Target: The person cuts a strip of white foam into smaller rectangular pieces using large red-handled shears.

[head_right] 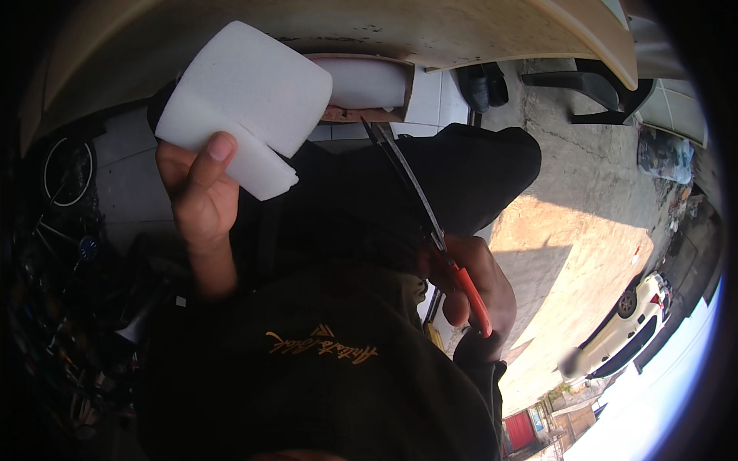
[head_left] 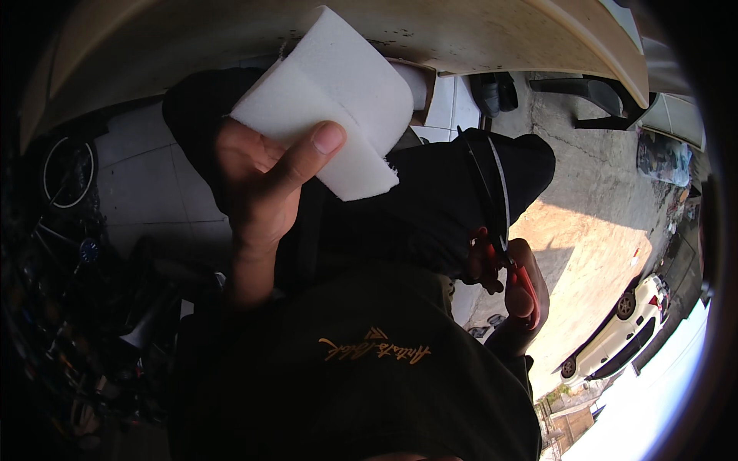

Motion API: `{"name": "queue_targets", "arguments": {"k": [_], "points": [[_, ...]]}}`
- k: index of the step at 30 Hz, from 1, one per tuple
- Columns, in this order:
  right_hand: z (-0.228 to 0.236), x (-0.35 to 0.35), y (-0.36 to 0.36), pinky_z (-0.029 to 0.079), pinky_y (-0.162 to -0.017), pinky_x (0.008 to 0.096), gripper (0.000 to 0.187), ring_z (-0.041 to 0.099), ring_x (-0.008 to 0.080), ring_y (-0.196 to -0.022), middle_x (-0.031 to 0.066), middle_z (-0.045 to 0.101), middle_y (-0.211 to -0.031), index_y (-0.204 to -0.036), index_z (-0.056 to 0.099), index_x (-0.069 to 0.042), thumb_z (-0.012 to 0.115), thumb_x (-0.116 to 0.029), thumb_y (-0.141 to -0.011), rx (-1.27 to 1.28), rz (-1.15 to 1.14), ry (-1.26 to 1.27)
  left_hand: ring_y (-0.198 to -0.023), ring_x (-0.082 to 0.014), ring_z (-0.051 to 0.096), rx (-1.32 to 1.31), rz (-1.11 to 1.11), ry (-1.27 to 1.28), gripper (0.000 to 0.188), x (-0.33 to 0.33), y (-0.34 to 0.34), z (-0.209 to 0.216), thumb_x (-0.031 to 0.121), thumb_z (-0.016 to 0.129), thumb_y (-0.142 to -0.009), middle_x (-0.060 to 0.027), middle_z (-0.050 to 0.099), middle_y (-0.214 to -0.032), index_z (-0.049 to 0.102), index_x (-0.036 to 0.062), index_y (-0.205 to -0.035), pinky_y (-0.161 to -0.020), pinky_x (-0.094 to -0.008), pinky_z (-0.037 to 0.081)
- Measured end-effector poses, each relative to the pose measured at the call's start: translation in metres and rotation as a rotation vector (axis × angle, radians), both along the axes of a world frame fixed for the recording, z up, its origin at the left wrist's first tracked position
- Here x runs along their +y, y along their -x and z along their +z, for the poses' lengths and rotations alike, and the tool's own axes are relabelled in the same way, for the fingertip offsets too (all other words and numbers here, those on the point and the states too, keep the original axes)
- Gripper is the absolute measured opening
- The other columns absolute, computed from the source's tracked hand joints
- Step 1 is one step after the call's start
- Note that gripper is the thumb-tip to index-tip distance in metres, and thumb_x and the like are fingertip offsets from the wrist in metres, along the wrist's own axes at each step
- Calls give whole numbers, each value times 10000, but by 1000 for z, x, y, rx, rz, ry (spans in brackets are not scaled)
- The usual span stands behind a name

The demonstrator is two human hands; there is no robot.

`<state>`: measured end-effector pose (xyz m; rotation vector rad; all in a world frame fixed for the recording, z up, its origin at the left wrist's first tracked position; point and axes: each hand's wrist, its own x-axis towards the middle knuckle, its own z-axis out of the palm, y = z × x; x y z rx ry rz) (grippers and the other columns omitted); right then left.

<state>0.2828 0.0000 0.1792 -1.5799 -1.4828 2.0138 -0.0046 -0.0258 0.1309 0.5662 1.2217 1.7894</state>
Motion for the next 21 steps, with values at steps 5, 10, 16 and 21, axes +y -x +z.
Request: {"name": "queue_targets", "arguments": {"k": [5, 10, 16, 21], "points": [[-12, 26, 1, 442, -605, 273, 270, 556, 123, -603, 33, 590, -709, -863, 600, -34, 678, -266, -751, 168, 273, 273, -864, -180, 649, -48, -47, 1, 277, -2, -5, 0, 53, 697, -759, -144, 669, -906, 620, -91, -983, -771, -307, 510], [-17, 36, 12, 412, -520, 247, 250, 517, 87, -530, 19, 571, -651, -843, 582, -16, 684, -216, -733, 305, 412, 237, -855, -181, 651, 12, -165, -37, 328, -7, -4, -2, 61, 699, -756, -154, 670, -913, 603, -96, -1028, -772, -303, 515], [-7, 24, 7, 410, -523, 232, 329, 504, 75, -545, 9, 562, -671, -859, 571, -11, 704, -270, -705, 69, 347, 175, -855, -183, 650, -39, -91, -67, 374, -6, -5, -7, 69, 725, -753, -152, 669, -927, 593, -93, -1064, -778, -306, 513], [-6, 20, 5, 393, -518, 225, 452, 486, 73, -542, 7, 550, -673, -871, 558, -13, 702, -406, -700, 78, 333, 121, -857, -195, 652, -81, -42, -98, 369, -2, -7, -8, 58, 713, -764, -156, 667, -936, 590, -93, -1078, -785, -316, 514]]}}
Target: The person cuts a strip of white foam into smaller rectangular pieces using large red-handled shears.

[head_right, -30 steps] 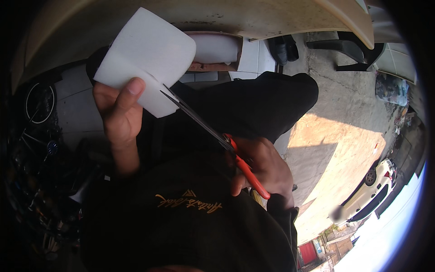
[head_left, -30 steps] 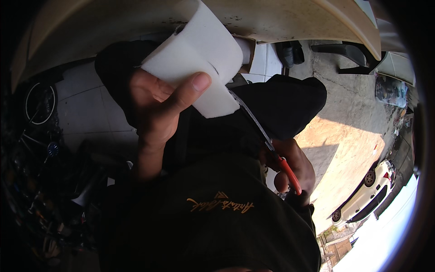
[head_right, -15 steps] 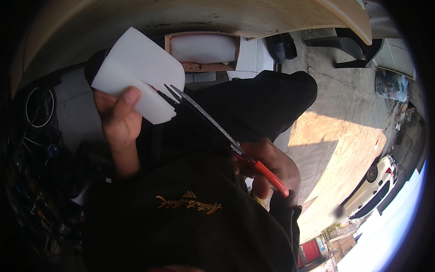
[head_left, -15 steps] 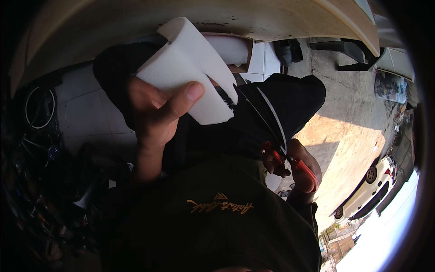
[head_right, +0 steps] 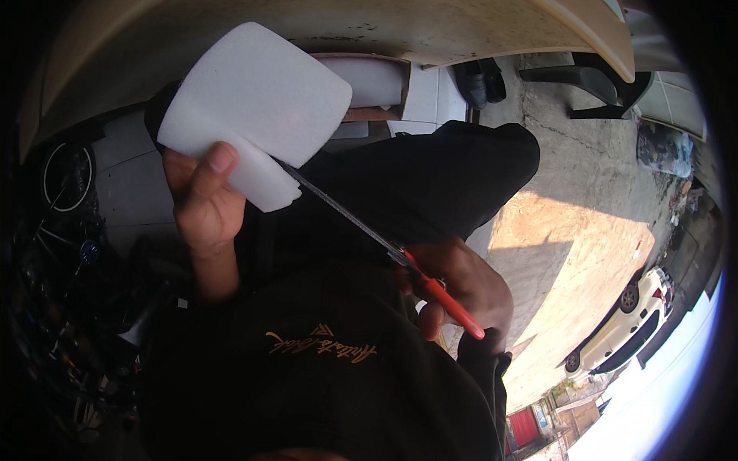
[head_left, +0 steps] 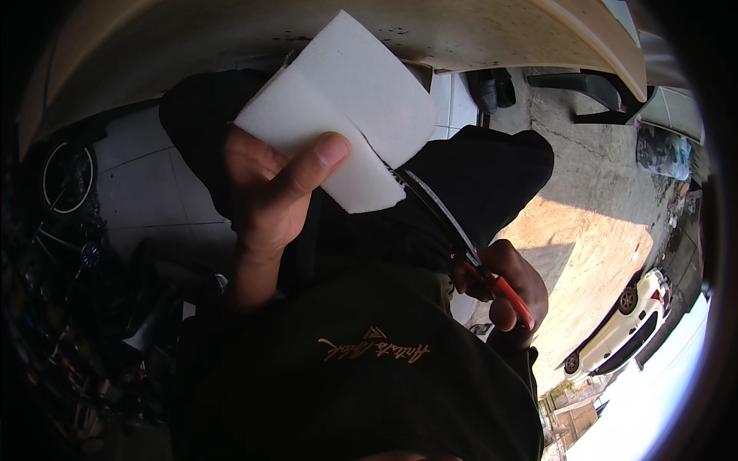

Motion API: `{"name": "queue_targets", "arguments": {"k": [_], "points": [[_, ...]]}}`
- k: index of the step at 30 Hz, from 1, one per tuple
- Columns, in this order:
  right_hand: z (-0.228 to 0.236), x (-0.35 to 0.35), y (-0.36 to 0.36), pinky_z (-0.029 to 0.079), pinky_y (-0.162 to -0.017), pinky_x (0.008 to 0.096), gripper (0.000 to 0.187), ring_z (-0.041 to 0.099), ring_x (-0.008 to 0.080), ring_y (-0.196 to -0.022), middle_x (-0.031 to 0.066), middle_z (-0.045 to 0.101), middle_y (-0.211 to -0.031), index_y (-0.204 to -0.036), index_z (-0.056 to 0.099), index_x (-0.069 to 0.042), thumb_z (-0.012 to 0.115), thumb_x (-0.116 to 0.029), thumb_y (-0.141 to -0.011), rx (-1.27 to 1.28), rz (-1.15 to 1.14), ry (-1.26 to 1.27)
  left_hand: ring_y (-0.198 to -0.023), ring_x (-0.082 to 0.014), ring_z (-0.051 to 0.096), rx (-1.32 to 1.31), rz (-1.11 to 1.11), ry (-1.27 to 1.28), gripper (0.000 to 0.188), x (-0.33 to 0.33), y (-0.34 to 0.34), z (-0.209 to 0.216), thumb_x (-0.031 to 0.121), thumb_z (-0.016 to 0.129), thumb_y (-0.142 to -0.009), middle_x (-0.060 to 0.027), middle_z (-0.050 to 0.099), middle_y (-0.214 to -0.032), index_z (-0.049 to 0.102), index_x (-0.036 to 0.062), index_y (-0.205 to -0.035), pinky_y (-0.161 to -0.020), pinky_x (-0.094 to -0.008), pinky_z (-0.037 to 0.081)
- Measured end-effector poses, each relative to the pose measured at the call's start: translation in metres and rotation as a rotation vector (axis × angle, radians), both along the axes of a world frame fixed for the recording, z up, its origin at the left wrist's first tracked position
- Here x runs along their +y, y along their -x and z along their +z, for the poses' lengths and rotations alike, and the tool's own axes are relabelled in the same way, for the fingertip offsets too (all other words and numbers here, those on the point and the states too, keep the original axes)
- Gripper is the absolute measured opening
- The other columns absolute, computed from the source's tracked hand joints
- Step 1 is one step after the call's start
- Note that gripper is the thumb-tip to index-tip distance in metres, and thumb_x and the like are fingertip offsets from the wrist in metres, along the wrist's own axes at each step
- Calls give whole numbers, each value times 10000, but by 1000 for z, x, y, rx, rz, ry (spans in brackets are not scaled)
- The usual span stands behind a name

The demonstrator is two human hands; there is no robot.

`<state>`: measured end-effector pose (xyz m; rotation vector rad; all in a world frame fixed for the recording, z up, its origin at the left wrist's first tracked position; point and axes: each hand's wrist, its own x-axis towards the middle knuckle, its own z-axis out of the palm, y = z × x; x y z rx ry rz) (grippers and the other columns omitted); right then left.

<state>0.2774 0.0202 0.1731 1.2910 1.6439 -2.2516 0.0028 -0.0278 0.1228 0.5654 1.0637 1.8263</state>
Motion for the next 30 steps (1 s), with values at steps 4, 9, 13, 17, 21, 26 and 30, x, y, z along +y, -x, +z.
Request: {"name": "queue_targets", "arguments": {"k": [4, 9, 13, 17, 21, 26, 30], "points": [[0, 0, 0, 379, -514, 218, 554, 472, 72, -540, 5, 541, -676, -880, 548, -15, 701, -515, -697, 16, 6, -17, -831, -204, 660, -7, -40, -37, 367, 1, 1, 2, 57, 710, -763, -163, 670, -921, 592, -98, -1074, -774, -318, 518], [-6, 3, 1, 362, -508, 211, 685, 455, 71, -537, 3, 529, -679, -892, 535, -16, 699, -650, -692, 98, 39, -27, -1024, -253, 610, 127, -186, 172, 504, -10, 7, 5, 93, 674, -761, -179, 619, -1075, 511, -85, -1204, -903, -373, 475], [-21, 12, 8, 381, -502, 273, 670, 512, 134, -508, 21, 534, -622, -860, 553, -22, 792, -598, -616, 207, 155, -20, -822, -201, 646, 113, -101, 139, 307, -5, 0, 9, 72, 715, -753, -157, 657, -895, 598, -82, -992, -735, -312, 513], [-27, 9, 20, 384, -494, 318, 692, 520, 177, -482, 34, 513, -581, -809, 544, -34, 798, -632, -570, 265, 107, -65, -724, -171, 660, 70, -34, 115, 220, -6, -3, 4, 65, 752, -742, -146, 668, -808, 631, -65, -873, -660, -286, 539], [-25, 12, 34, 370, -490, 329, 722, 488, 186, -474, 37, 481, -568, -773, 521, -40, 766, -685, -561, 237, 158, -134, -736, -173, 661, 94, -54, 140, 244, -8, -6, 1, 67, 762, -740, -149, 665, -831, 618, -61, -890, -674, -293, 548], [-27, -2, 42, 363, -492, 329, 717, 460, 191, -476, 48, 458, -560, -759, 511, -31, 791, -657, -552, 176, -33, -93, -801, -179, 660, 97, -218, 129, 307, -3, -3, 7, 47, 755, -747, -154, 662, -904, 594, -75, -979, -728, -307, 548], [-23, 1, 48, 367, -495, 325, 701, 444, 182, -481, 50, 464, -566, -773, 523, -17, 825, -607, -545, 143, -24, -97, -866, -184, 652, 4, -283, 148, 360, -3, -5, 6, 41, 755, -744, -144, 660, -946, 577, -77, -1033, -788, -311, 534]]}}
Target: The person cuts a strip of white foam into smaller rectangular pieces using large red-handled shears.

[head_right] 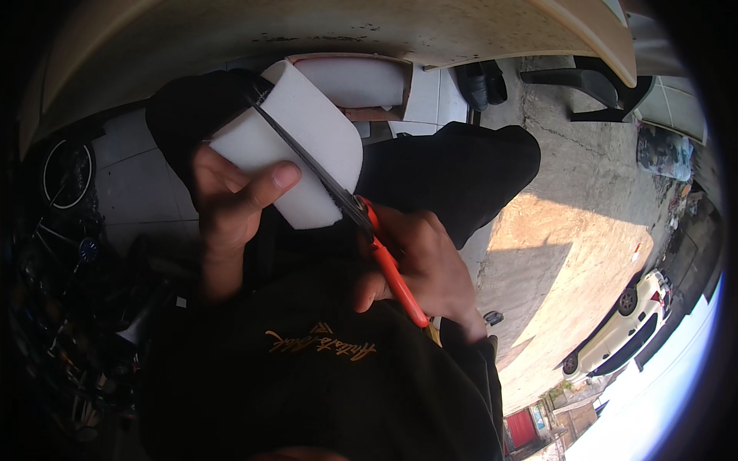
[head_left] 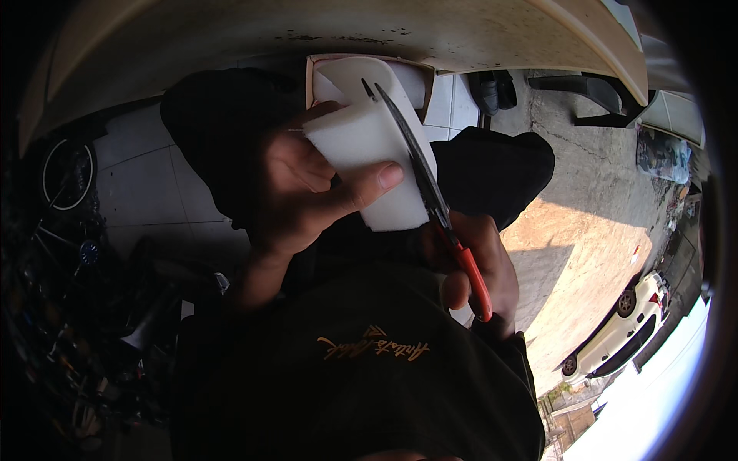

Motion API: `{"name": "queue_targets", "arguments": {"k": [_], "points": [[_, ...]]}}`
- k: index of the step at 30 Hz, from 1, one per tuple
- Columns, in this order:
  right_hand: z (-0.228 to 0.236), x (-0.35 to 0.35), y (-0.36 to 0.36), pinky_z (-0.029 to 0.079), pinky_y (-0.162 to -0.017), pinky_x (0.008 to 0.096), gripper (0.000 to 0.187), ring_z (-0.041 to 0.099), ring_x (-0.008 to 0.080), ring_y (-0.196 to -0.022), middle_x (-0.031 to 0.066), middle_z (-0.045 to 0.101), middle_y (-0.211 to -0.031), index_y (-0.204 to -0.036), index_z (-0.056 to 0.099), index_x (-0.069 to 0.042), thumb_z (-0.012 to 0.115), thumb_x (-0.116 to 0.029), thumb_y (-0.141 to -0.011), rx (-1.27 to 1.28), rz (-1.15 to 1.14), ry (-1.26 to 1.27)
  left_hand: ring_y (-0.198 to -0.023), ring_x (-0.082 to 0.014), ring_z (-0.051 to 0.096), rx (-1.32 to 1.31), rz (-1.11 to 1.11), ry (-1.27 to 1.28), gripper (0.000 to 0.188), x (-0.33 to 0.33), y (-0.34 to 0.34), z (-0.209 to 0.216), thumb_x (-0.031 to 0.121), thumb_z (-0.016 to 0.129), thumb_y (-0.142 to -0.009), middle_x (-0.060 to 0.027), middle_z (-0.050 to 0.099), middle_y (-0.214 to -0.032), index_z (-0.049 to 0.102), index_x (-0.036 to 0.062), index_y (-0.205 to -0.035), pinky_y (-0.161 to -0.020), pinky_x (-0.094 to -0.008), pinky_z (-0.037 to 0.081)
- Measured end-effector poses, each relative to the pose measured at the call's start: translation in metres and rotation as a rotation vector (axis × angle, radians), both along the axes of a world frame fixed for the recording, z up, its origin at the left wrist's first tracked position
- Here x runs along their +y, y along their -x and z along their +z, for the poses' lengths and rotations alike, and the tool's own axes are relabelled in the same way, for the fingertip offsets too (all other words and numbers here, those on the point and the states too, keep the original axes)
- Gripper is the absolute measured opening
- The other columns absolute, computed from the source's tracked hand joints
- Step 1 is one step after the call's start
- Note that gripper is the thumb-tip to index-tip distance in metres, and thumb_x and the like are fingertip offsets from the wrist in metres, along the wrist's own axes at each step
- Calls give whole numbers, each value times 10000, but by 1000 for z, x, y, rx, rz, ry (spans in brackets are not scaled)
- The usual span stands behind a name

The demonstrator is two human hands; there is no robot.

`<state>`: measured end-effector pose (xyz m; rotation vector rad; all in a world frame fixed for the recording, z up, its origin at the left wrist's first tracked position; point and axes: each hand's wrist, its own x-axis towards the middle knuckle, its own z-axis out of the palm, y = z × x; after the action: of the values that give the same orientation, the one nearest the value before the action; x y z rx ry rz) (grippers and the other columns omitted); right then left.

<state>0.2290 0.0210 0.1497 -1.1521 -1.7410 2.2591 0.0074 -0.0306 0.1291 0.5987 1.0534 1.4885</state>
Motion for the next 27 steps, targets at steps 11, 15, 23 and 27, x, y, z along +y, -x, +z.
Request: {"name": "queue_targets", "arguments": {"k": [11, 15, 23, 27], "points": [[1, -2, 12, 382, -497, 324, 669, 459, 155, -486, 59, 500, -558, -802, 561, 9, 856, -539, -555, -35, 16, -41, -943, -194, 633, -3, 76, -90, 757, 7, -2, -8, 33, 768, -700, -142, 637, -1032, 366, 5, -1341, -833, -305, 513], [1, -4, 8, 384, -496, 336, 686, 469, 183, -474, 77, 497, -548, -802, 572, 17, 838, -568, -561, -35, 39, -83, -986, -203, 618, 60, -104, -198, 914, 12, 12, -7, 57, 775, -684, -167, 606, -1111, 262, 30, -1440, -863, -328, 506], [-5, -14, 3, 345, -458, 318, 705, 453, 157, -443, 49, 484, -535, -752, 545, 3, 818, -616, -553, 82, -79, -60, -932, -171, 609, 221, -321, -150, 473, 9, 31, -11, 126, 805, -652, -115, 630, -1018, 594, -25, -1047, -822, -301, 495], [-4, -7, 4, 327, -449, 303, 664, 427, 128, -448, 24, 466, -533, -728, 520, -13, 845, -566, -558, 84, -1, 27, -869, -170, 603, 185, -278, 3, 420, 5, 30, -5, 156, 798, -599, -73, 612, -891, 612, 2, -943, -783, -279, 464]]}}
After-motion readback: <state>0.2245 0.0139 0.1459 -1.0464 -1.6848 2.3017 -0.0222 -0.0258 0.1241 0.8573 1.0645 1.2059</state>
